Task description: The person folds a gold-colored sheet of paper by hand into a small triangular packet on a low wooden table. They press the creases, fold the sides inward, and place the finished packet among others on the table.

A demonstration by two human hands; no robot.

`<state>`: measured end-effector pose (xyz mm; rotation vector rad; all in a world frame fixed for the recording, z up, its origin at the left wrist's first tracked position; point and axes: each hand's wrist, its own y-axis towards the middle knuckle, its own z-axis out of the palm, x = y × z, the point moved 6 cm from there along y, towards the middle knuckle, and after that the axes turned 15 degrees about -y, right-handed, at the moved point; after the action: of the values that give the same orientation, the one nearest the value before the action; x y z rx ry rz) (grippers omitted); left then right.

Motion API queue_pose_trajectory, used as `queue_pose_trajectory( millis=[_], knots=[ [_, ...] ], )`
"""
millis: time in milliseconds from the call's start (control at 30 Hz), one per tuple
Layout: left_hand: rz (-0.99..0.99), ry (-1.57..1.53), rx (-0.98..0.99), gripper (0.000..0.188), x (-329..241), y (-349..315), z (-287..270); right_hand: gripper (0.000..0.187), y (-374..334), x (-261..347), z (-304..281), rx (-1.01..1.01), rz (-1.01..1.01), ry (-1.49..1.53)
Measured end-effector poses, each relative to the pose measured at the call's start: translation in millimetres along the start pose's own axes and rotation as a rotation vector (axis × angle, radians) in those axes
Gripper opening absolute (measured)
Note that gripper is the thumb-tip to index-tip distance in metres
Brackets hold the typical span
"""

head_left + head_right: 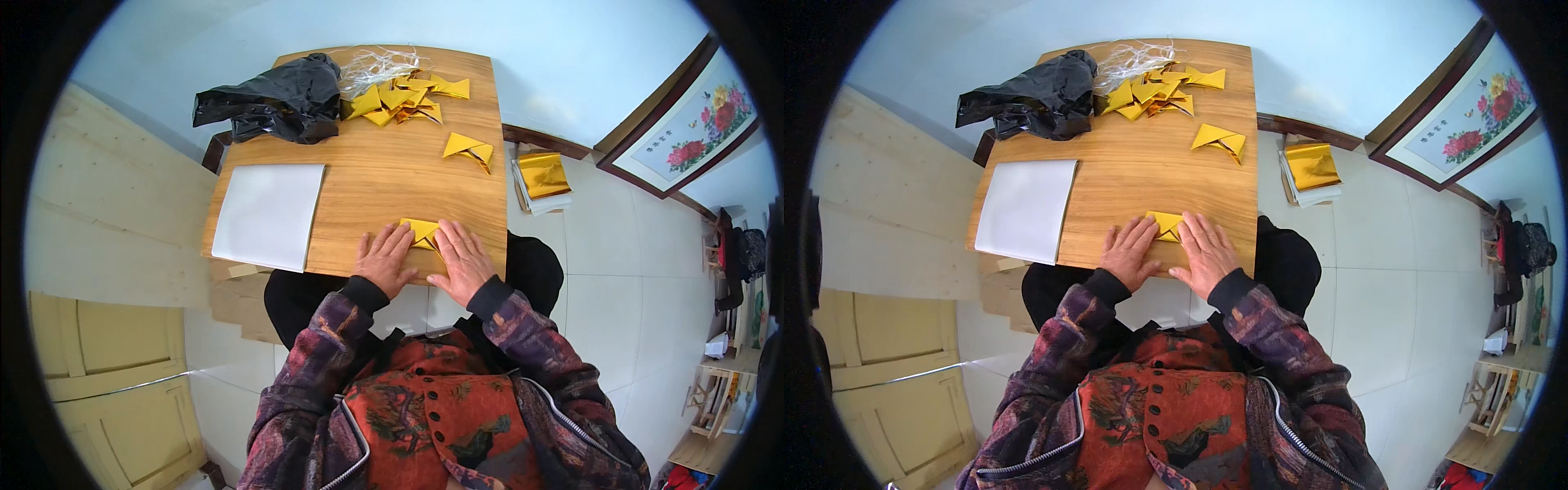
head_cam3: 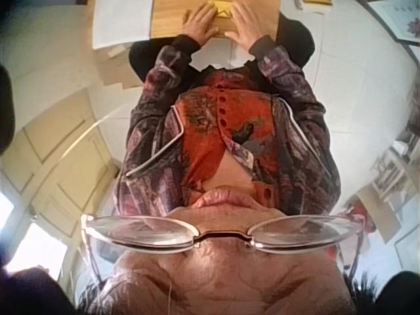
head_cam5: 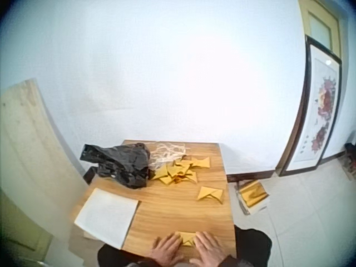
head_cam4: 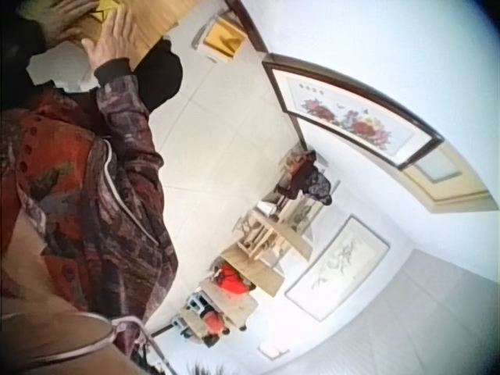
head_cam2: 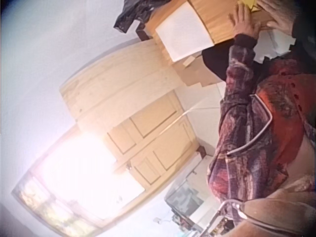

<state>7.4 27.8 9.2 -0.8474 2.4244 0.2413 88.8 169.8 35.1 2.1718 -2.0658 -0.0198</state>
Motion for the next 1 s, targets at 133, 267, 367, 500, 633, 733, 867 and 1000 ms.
queue_pose_trajectory(
  millis=[133, 267, 367, 500, 633, 733, 867, 1000],
  knots=[
    [0.025, 0.036, -0.048, 0.075, 1, 13, 3, 0.087, 12, 3, 23, 0.038, -0.038, -0.032],
    [0.023, 0.036, -0.037, 0.076, 8, 13, 3, 0.091, 7, 4, 29, 0.043, -0.035, -0.049],
    [0.015, 0.087, -0.042, 0.077, 8, 11, 1, 0.092, 8, 4, 28, 0.052, -0.042, -0.046],
    [-0.043, 0.109, -0.061, 0.078, 7, 8, 2, 0.096, 10, 4, 27, 0.062, -0.048, -0.053],
    [-0.071, 0.177, -0.061, 0.077, 14, -1, 0, 0.098, 9, 4, 26, 0.046, -0.053, -0.068],
    [-0.075, 0.190, -0.045, 0.075, 21, -10, -3, 0.100, 9, 5, 26, 0.040, -0.057, -0.076],
    [-0.090, 0.214, -0.074, 0.075, 22, -21, -9, 0.102, 9, 5, 26, 0.048, -0.064, -0.097],
    [-0.101, 0.183, -0.123, 0.077, 8, -30, -3, 0.104, 9, 6, 27, 0.046, -0.057, -0.094]
  ],
)
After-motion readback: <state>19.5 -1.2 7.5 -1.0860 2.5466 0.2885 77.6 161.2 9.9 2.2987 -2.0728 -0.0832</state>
